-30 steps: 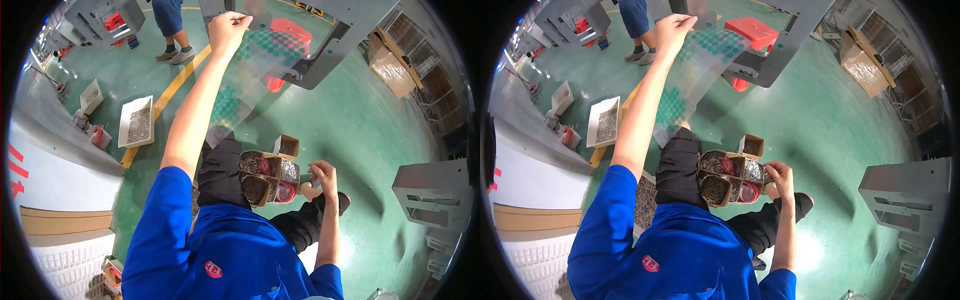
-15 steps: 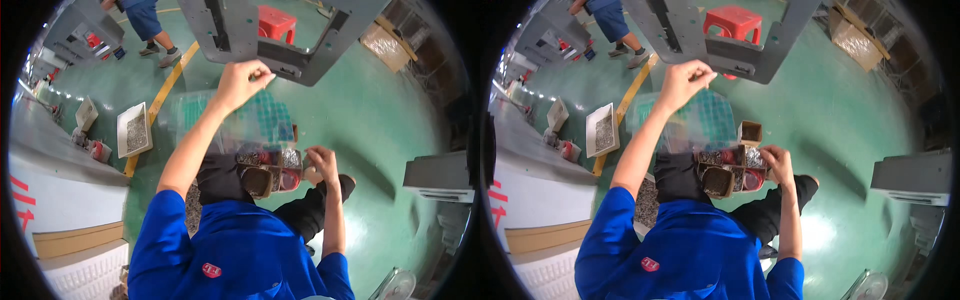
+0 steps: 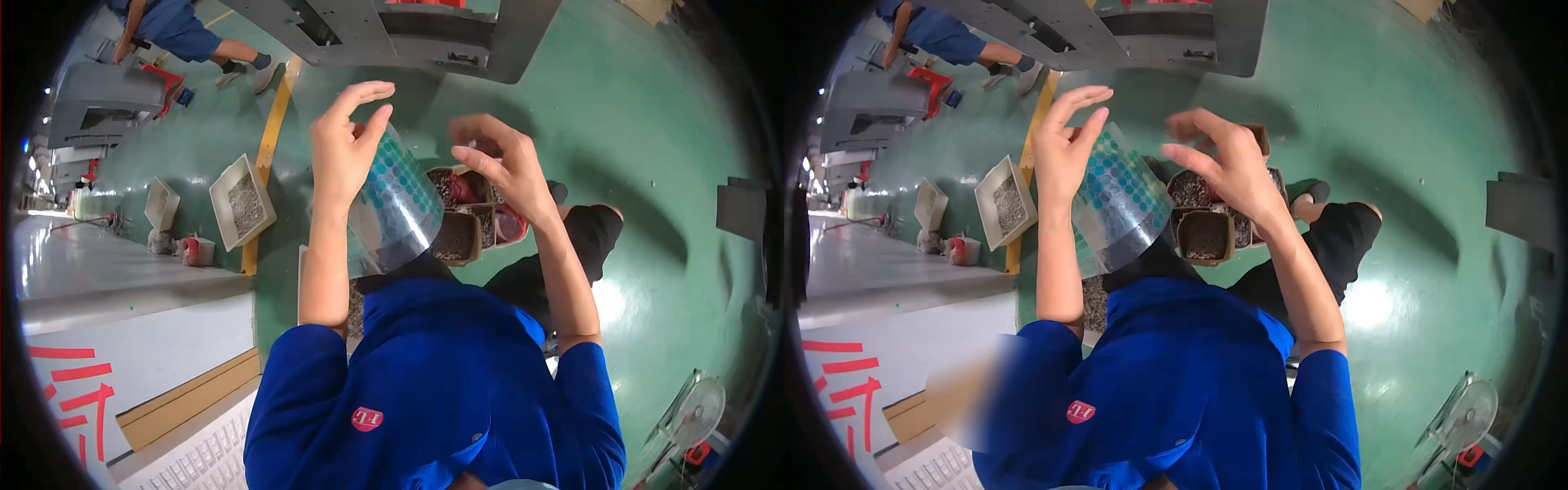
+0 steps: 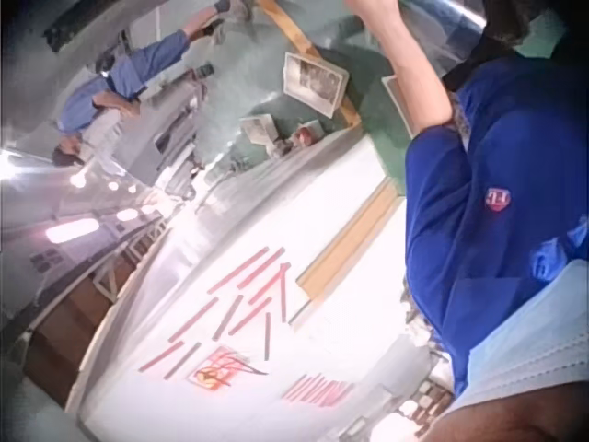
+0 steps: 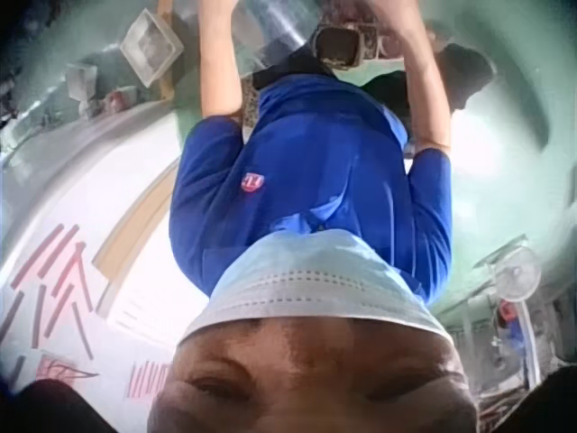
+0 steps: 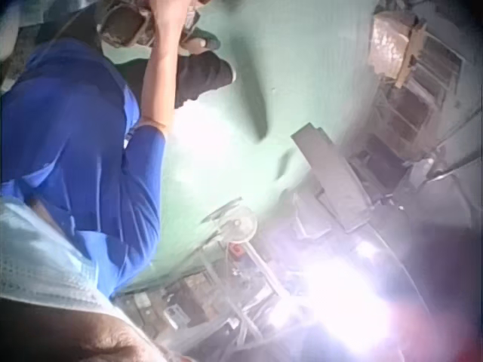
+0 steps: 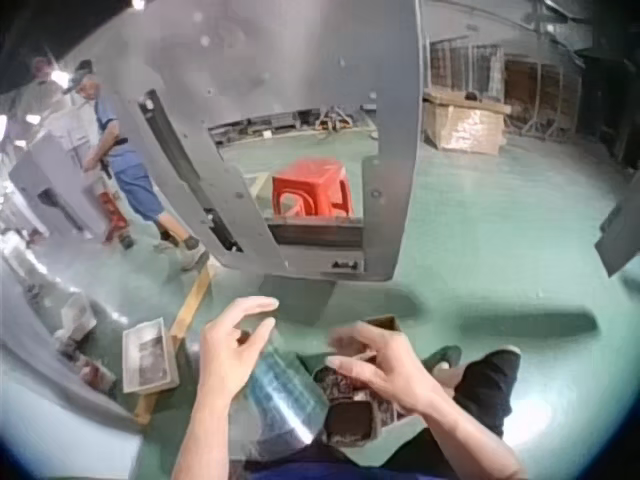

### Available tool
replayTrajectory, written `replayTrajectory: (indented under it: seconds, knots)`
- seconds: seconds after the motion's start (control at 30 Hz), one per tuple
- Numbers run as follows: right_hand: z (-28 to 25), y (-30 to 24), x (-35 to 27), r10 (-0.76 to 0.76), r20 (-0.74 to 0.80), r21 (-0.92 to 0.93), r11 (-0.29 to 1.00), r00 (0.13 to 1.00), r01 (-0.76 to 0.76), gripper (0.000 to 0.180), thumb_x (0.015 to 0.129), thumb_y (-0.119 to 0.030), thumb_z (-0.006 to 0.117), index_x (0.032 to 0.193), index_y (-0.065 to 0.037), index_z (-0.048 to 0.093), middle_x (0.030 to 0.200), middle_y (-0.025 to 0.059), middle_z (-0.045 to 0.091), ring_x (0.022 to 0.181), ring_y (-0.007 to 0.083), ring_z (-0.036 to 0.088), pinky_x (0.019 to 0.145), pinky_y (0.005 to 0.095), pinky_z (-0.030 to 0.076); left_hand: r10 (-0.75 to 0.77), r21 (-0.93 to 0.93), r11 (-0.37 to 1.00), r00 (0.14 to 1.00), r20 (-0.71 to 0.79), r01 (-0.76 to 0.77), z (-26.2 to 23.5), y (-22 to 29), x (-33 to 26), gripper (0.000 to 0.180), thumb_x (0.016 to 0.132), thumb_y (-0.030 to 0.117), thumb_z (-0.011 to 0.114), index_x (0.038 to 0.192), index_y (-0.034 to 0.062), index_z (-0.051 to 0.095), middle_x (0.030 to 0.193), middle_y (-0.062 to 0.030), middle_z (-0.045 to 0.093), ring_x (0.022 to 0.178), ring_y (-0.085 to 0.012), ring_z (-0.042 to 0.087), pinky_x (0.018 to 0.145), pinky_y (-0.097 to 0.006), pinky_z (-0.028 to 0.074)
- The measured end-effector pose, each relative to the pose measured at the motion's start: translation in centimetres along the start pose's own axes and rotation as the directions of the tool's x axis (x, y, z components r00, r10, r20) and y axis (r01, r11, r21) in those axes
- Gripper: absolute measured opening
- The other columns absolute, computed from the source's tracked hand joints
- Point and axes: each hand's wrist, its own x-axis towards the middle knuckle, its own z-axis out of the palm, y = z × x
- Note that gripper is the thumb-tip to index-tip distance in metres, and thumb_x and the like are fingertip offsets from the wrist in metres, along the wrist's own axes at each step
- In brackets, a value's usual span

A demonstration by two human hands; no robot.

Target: Applying circular green protective stickers to specific points on a metal frame.

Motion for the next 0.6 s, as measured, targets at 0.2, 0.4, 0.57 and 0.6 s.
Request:
replayTrajectory:
  seconds: [0.2,0.4,0.57,0.6]
  knots:
    - [1.6,-0.3,-0.8,0.112,0.209,0.627,0.747,0.972,-0.221,0.039,0.08,-0.007,0.075,0.117,-0.001,0.06,0.103,0.0071,0.066,0.095,0.0121,0.062,0.084,0.0262,0.049,0.195,-0.164,0.962,0.971,-0.141,-0.217,0.4,1.3,-2.3,0.016,0.092,0.01,0.064,0.106,0.0012,0.066,0.075,-0.0029,0.068,0.061,-0.0018,0.057,0.049,-0.016,0.034]
    - [0.7,-1.4,-1.6,-0.051,-0.062,0.402,0.913,0.997,0.072,0.016,0.077,-0.007,0.078,0.088,0.0,0.07,0.08,0.0032,0.067,0.074,0.0102,0.061,0.07,0.0249,0.049,0.064,-0.235,0.969,0.997,-0.046,-0.073,0.4,2.8,-2.8,0.029,0.082,0.009,0.074,0.109,0.0024,0.066,0.085,-0.004,0.07,0.052,0.0023,0.044,0.045,-0.015,0.027]
    - [-0.1,-0.9,-1.7,-0.185,-0.129,0.359,0.907,0.974,0.22,0.015,0.078,-0.009,0.077,0.089,0.0,0.071,0.079,0.0038,0.067,0.072,0.0101,0.061,0.066,0.0249,0.049,0.012,-0.44,0.89,0.957,0.29,0.122,-0.1,3.3,-3.2,0.037,0.075,0.007,0.079,0.108,-0.0011,0.065,0.091,-0.0053,0.069,0.062,-0.0016,0.054,0.052,-0.014,0.038]
    - [-0.3,-0.8,-1.8,-0.169,-0.124,0.415,0.886,0.978,0.206,0.014,0.078,-0.008,0.077,0.089,0.0,0.072,0.081,0.0042,0.068,0.074,0.0099,0.062,0.068,0.0248,0.049,-0.023,-0.419,0.887,0.927,0.375,0.192,-0.8,3.3,-3.2,0.032,0.076,0.005,0.078,0.104,-0.0028,0.064,0.089,-0.0052,0.068,0.069,-0.0059,0.06,0.058,-0.015,0.044]
